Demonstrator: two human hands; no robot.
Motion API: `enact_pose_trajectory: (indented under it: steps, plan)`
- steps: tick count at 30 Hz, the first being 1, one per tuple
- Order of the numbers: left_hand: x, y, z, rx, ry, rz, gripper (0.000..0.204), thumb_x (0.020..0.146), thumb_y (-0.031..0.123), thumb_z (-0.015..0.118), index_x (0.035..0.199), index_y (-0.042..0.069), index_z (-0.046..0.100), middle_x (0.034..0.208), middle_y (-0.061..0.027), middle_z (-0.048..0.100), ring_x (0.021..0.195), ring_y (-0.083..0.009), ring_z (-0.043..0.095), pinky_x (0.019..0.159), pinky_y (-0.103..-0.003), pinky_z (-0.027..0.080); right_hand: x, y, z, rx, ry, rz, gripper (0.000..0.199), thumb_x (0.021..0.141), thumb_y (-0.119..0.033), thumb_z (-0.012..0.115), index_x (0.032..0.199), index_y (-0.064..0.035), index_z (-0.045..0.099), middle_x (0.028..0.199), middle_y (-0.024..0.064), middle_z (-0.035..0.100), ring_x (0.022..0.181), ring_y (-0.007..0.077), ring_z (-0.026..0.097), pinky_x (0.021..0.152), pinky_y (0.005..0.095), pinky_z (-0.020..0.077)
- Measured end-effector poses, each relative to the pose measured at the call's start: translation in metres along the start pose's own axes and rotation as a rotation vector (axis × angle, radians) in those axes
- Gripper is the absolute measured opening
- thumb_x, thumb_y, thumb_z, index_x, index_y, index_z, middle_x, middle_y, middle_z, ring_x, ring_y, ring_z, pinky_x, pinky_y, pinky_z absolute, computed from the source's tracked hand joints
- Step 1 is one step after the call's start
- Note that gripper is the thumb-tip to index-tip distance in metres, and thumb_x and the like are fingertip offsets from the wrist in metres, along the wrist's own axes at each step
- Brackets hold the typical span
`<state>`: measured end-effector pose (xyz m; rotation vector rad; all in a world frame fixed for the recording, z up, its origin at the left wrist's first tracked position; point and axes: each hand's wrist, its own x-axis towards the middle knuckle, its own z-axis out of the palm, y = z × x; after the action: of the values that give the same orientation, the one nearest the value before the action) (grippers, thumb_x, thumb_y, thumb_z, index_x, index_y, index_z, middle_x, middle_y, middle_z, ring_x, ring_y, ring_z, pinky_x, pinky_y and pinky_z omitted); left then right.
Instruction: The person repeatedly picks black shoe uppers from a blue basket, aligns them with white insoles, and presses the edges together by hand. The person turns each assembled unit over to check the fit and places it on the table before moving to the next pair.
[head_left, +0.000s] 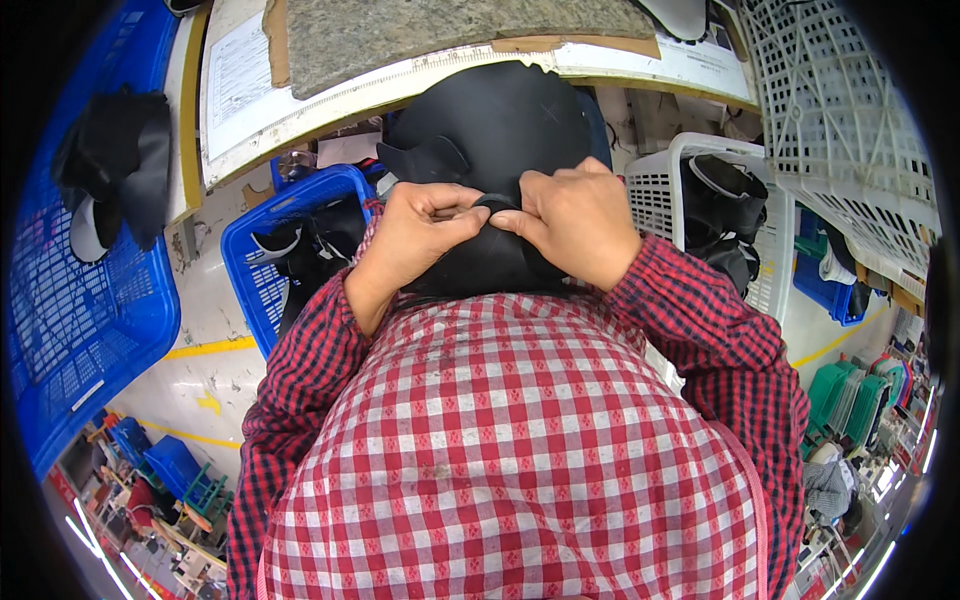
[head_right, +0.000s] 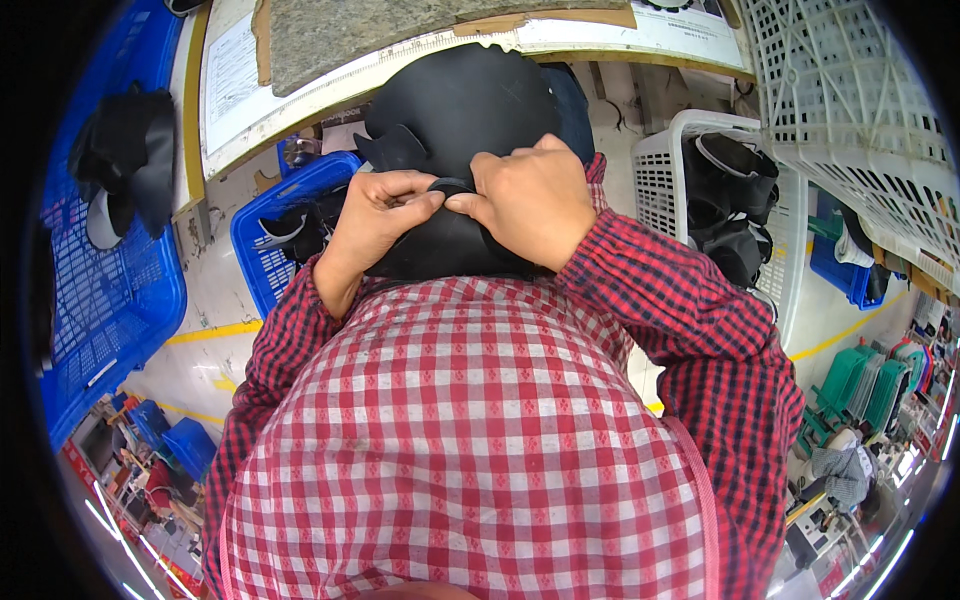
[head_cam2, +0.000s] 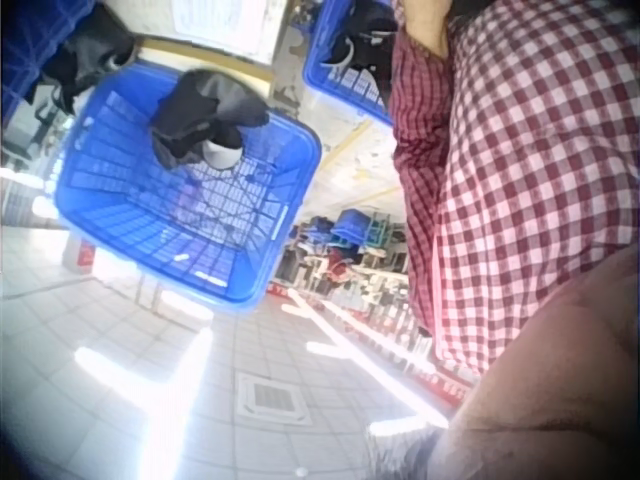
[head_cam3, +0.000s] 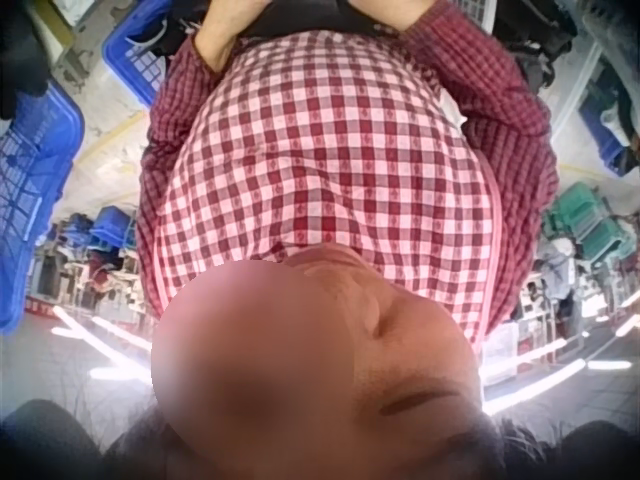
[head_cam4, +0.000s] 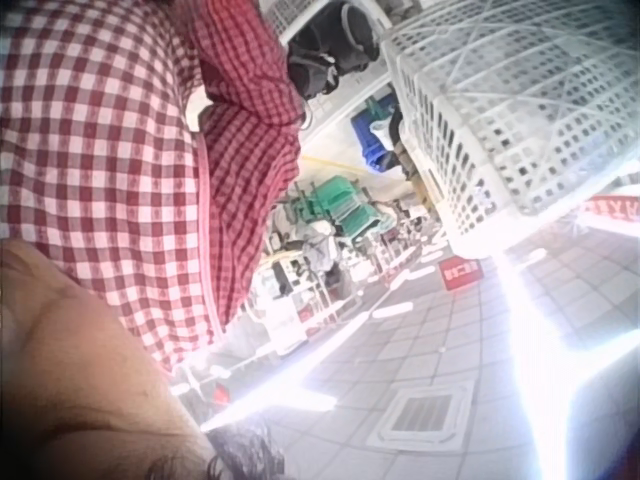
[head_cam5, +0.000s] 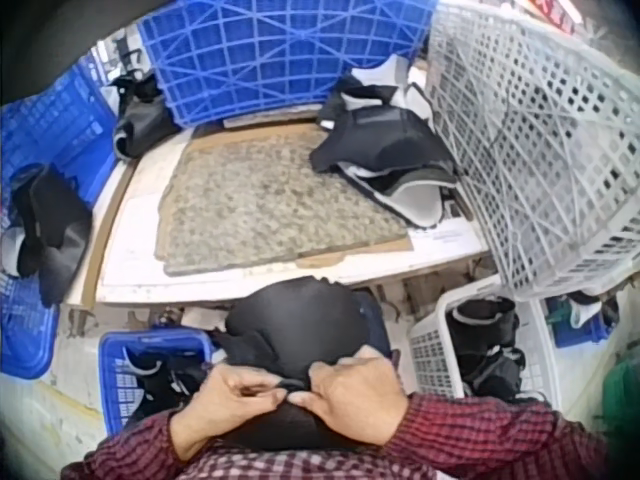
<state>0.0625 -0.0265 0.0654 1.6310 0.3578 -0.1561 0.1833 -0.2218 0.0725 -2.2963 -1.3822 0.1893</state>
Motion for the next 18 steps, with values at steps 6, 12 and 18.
enact_pose_trajectory:
  steps: [6,12,18]
  plan:
    - [-0.009,0.035,-0.018,0.259,0.039,0.219,0.013,0.088,0.003,0.076,0.1,-0.003,0.078,0.08,-0.0003,0.07,0.073,-0.0038,0.061,0.065,-0.022,0.049,0.036,-0.008,-0.006,0.247,0.357,-0.339,0.025,0.081,-0.025,0.083,0.091,-0.0106,0.065,0.081,0.0036,0.065,0.082,0.023,0.064,0.076,0.0394,0.0465]
    - [-0.017,0.105,-0.111,0.382,-0.307,0.07,0.019,0.095,0.016,0.074,0.094,-0.003,0.075,0.072,0.0018,0.065,0.069,-0.0034,0.055,0.063,-0.022,0.046,0.058,-0.068,0.022,0.702,0.266,-0.09,0.021,0.087,-0.021,0.08,0.086,-0.0071,0.065,0.079,0.009,0.066,0.074,0.0295,0.065,0.068,0.0397,0.0503]
    - [-0.029,0.083,-0.127,0.142,-0.38,-0.018,0.022,0.1,0.014,0.07,0.112,-0.002,0.076,0.1,-0.0051,0.076,0.093,-0.0099,0.069,0.085,-0.024,0.054,0.021,-0.048,0.0,1.357,-0.1,0.319,0.013,0.098,-0.007,0.073,0.092,-0.0053,0.062,0.084,-0.0048,0.064,0.078,0.0009,0.056,0.072,0.0199,0.0465]
